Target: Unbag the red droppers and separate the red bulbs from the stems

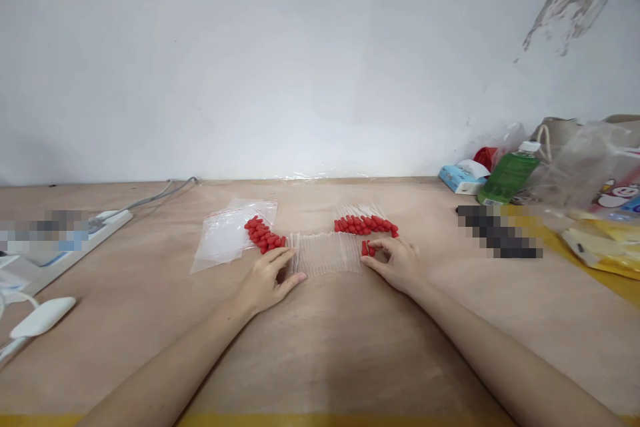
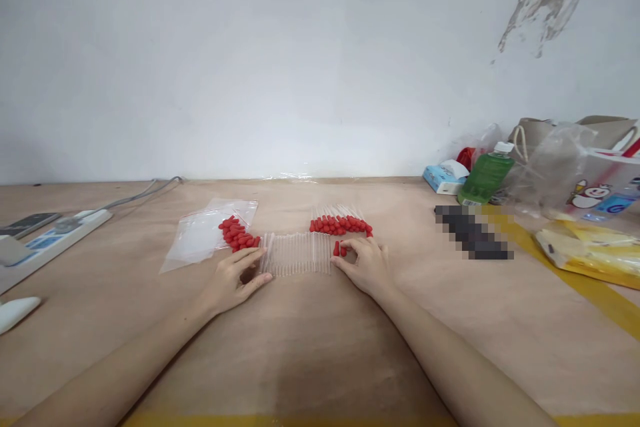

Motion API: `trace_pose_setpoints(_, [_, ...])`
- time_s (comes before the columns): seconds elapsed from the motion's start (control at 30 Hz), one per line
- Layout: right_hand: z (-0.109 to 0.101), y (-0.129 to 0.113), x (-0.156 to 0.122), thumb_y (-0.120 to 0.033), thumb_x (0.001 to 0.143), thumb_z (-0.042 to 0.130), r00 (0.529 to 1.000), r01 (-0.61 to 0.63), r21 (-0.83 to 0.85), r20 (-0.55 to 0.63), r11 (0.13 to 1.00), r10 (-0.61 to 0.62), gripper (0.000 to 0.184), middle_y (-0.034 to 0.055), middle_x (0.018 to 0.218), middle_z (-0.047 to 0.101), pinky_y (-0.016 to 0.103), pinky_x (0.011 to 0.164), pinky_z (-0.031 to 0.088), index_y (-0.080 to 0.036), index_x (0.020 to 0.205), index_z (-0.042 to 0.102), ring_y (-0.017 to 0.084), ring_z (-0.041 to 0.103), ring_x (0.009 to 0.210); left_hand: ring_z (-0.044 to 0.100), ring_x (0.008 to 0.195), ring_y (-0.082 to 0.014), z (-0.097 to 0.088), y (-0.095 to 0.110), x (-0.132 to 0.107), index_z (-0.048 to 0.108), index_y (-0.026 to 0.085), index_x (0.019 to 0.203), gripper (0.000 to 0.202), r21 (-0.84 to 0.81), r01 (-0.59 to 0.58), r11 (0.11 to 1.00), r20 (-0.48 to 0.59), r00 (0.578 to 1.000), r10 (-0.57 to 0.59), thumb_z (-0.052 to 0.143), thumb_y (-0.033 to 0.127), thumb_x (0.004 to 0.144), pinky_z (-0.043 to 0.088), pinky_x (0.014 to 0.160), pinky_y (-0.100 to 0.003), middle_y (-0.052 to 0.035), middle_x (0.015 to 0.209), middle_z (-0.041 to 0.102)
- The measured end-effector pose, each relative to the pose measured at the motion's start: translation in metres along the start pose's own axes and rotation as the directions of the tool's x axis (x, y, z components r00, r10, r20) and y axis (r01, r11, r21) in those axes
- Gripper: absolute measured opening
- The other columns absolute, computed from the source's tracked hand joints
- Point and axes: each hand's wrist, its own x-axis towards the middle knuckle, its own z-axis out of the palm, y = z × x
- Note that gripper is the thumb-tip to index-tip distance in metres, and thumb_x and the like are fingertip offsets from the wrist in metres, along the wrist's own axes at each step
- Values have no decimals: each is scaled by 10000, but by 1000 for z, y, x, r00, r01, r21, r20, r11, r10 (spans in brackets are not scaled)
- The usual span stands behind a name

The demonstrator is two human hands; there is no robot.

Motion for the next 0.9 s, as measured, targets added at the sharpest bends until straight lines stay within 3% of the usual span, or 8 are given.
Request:
trace_pose_setpoints(0.2, [2,3,2,-350,737,566,1000,17,17,-1,1000,-17,196,14,884,675,373,769,346,-250,887,644,209,563,862,603,926,-194,-2,-4,1,588,172,1090,350,-49,4,999,36,999,-2,566,366,799,521,790,-326,-92,1055,607])
trace_pose_setpoints(0.4, [-2,-2,1,-373,740,556,999,12,24,-31,1000,-12,239,22,965,657,373,790,336,-257,937,626,215,560,922,598,919,-182,-9,-12,1,603,186,1068,283,-33,-2,999,69,998,5,533,312,824,510,796,-317,-75,1038,614])
trace_pose_setpoints(0.53, [-6,-4,6,-344,753,542,995,-1,-12,-98,1000,0,201,26,934,647,359,767,313,-248,903,635,217,550,923,585,926,-189,-20,-12,1,594,203,1087,282,1,-73,997,95,993,73,525,283,825,496,800,-330,-77,1047,603])
trace_pose_setpoints(0.73, [-3,-14,40,-288,784,532,989,118,-120,-80,986,-128,168,53,902,633,376,770,275,-236,877,663,212,519,886,563,875,-186,-19,1,0,595,210,1058,265,-19,-191,981,-55,980,190,565,229,795,468,776,-351,-84,1000,599])
trace_pose_setpoints(0.9, [13,-26,67,-317,815,496,989,144,-216,-3,966,-148,191,70,1031,603,447,827,236,-240,837,670,242,471,975,550,864,-167,-11,7,-3,601,220,1033,242,-82,-244,966,-7,970,244,538,161,808,456,771,-337,-71,970,598])
